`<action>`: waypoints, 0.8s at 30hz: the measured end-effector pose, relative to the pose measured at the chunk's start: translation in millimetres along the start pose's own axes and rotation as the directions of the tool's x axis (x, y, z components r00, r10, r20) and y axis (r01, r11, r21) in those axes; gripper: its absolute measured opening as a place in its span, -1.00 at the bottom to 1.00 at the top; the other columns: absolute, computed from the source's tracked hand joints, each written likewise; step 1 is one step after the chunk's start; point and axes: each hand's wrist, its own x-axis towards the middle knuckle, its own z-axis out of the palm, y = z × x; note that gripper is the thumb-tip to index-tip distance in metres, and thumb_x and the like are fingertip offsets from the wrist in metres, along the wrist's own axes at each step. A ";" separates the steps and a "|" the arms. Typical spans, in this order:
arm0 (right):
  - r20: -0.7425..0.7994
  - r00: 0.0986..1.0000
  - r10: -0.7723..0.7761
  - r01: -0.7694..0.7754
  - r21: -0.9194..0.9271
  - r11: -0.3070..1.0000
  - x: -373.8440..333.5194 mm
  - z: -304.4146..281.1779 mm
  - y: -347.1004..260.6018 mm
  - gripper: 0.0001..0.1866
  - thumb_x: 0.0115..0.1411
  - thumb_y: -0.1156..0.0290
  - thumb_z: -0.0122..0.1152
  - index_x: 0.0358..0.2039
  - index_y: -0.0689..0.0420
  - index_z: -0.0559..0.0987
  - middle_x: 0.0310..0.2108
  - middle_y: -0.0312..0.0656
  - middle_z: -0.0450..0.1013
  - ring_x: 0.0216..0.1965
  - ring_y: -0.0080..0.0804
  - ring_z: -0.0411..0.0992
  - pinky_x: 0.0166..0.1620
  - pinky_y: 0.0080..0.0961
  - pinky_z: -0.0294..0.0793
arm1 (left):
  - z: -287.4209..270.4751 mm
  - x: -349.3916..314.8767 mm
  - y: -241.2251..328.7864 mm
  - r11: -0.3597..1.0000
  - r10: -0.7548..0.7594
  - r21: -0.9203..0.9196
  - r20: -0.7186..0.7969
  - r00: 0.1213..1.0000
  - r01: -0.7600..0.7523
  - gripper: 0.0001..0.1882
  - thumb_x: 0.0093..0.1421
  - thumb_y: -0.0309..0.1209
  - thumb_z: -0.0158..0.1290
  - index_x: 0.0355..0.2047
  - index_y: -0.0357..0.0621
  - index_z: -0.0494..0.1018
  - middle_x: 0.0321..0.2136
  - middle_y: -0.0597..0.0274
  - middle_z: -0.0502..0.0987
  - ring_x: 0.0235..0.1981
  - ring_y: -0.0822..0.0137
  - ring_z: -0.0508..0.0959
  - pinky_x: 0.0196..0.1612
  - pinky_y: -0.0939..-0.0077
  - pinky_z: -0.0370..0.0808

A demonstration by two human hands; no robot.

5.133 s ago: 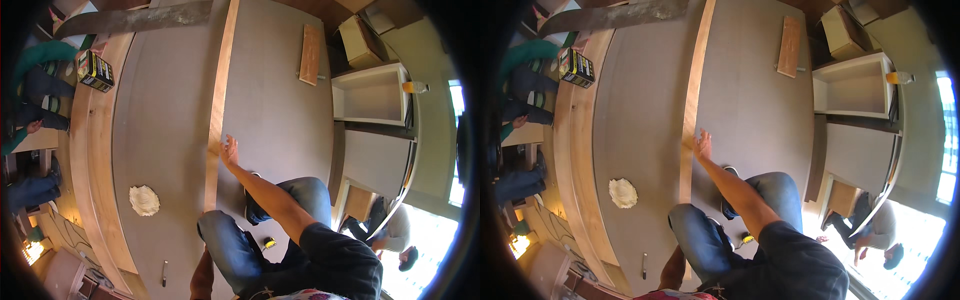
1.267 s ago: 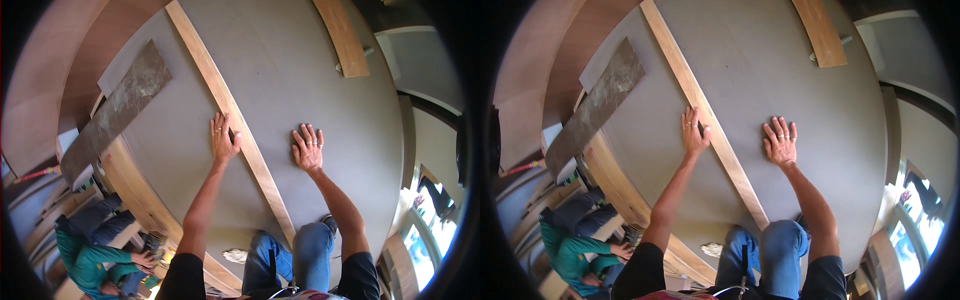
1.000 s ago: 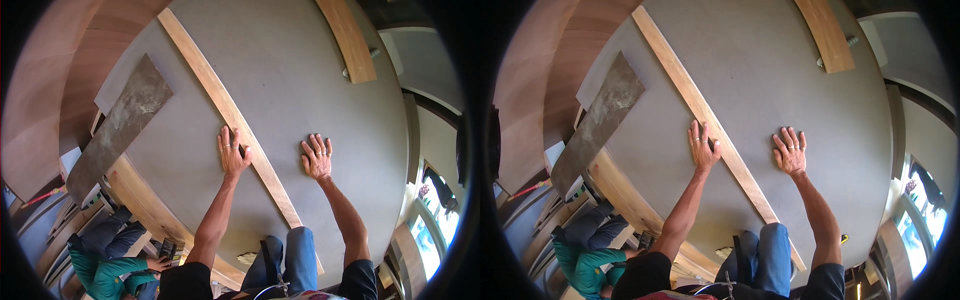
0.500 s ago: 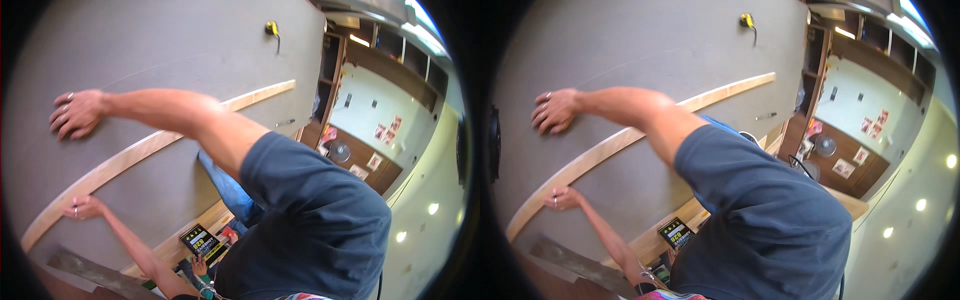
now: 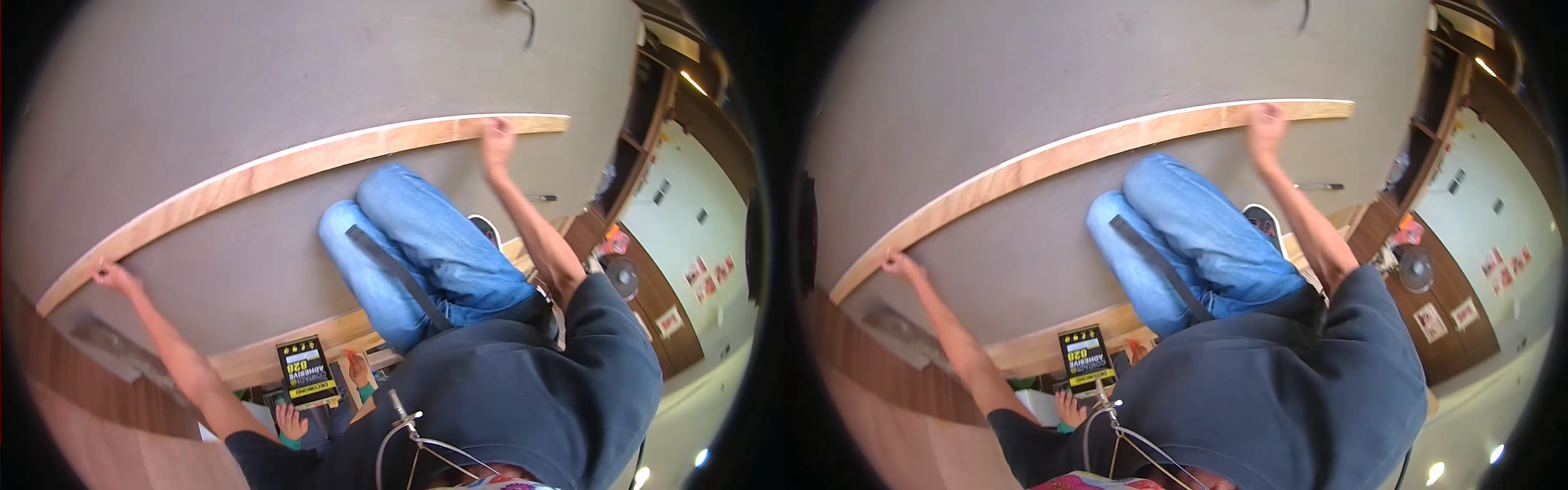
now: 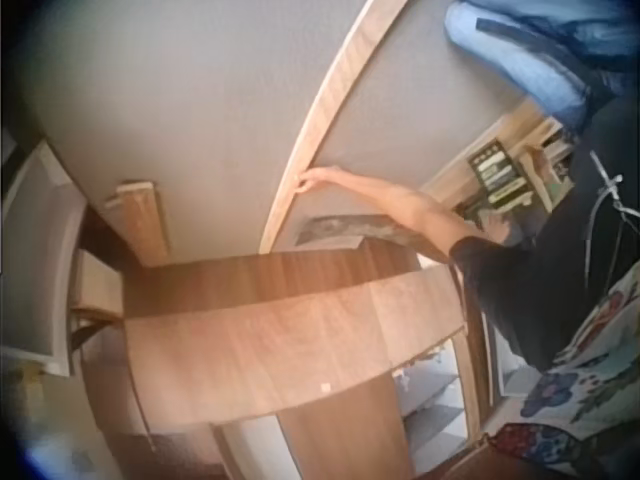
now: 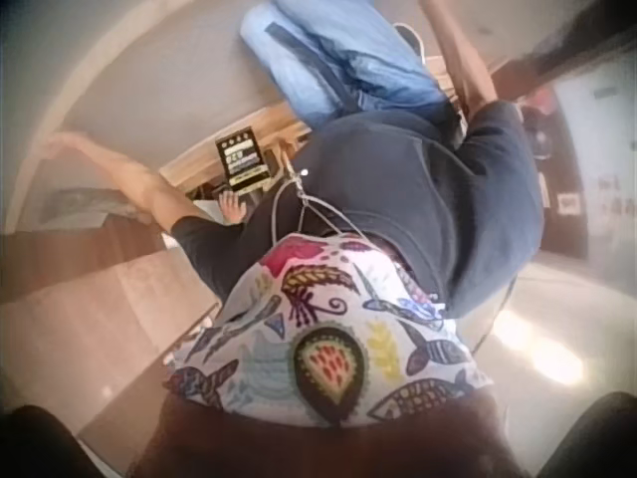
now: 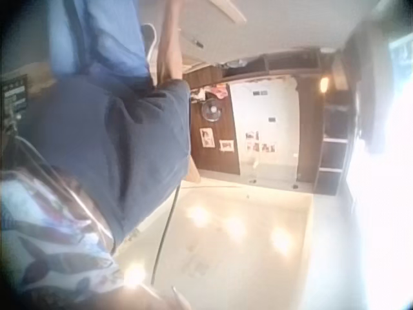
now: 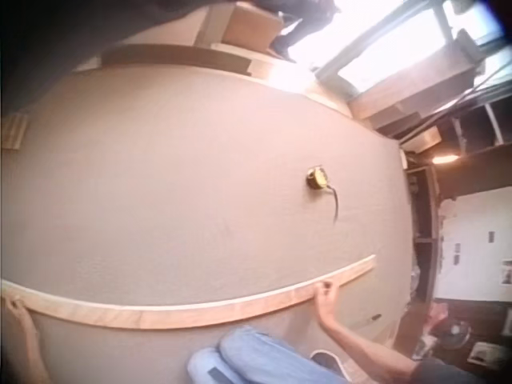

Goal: The person uses a utility knife to mark a long wooden board while it rests against a gray surface on the floor, then uses a yellow measuring tape to measure the length of the board.

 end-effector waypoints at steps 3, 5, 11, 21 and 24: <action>-0.185 0.686 0.704 -0.610 0.380 0.695 62.4 -70.8 89.3 -0.39 0.17 -0.19 0.26 -0.25 0.18 0.43 -0.34 -0.19 0.41 -0.40 -0.41 0.38 -0.32 -0.46 0.41 | 34.3 -54.5 40.4 0.984 -0.089 -0.165 -0.158 0.983 0.063 -0.07 0.21 -0.03 0.20 0.34 -0.34 -0.01 0.10 -0.16 0.36 0.04 0.10 0.43 0.12 0.19 0.40; -0.145 0.632 0.762 -0.574 0.573 0.585 80.8 -67.8 106.4 -0.26 0.07 -0.30 0.29 -0.12 0.17 0.46 -0.26 -0.11 0.46 -0.30 -0.30 0.44 -0.28 -0.36 0.45 | 60.5 -106.1 78.9 0.958 -0.134 -0.271 -0.140 0.981 0.092 0.06 0.14 0.03 0.26 0.36 -0.33 -0.08 0.19 -0.22 0.26 0.12 0.04 0.40 0.21 0.19 0.37; -0.318 0.729 0.606 -0.476 0.400 0.783 109.6 -10.8 106.8 -0.22 -0.02 -0.07 0.47 -0.09 0.45 0.51 -0.09 0.07 0.50 -0.12 -0.18 0.49 -0.06 -0.19 0.54 | 82.6 -185.8 124.0 0.981 -0.167 -0.132 -0.213 0.963 0.141 0.20 -0.09 -0.01 0.41 0.31 -0.46 -0.04 0.19 -0.19 0.19 0.18 -0.03 0.31 0.29 0.12 0.27; -0.242 0.725 0.645 -0.563 0.333 0.757 74.0 0.8 55.6 -0.24 -0.19 0.08 0.56 -0.18 0.45 0.44 -0.21 0.12 0.51 -0.24 -0.15 0.53 -0.15 -0.17 0.59 | 72.5 -155.6 86.1 0.963 0.151 0.264 -0.361 0.920 -0.054 -0.04 -0.07 -0.39 0.39 0.27 -0.35 0.09 0.20 -0.18 0.22 0.07 -0.05 0.41 0.17 0.12 0.41; -0.544 0.656 0.523 -0.560 0.114 0.821 105.5 -21.3 112.3 0.02 -0.22 -0.20 0.51 0.02 0.38 0.36 0.07 0.19 0.29 0.11 -0.01 0.32 0.20 -0.02 0.31 | 111.3 -181.8 95.1 0.997 -0.059 -0.053 -0.225 0.973 0.048 -0.15 -0.07 -0.40 0.39 0.17 -0.41 0.19 0.02 -0.22 0.36 -0.11 -0.05 0.51 0.05 0.08 0.48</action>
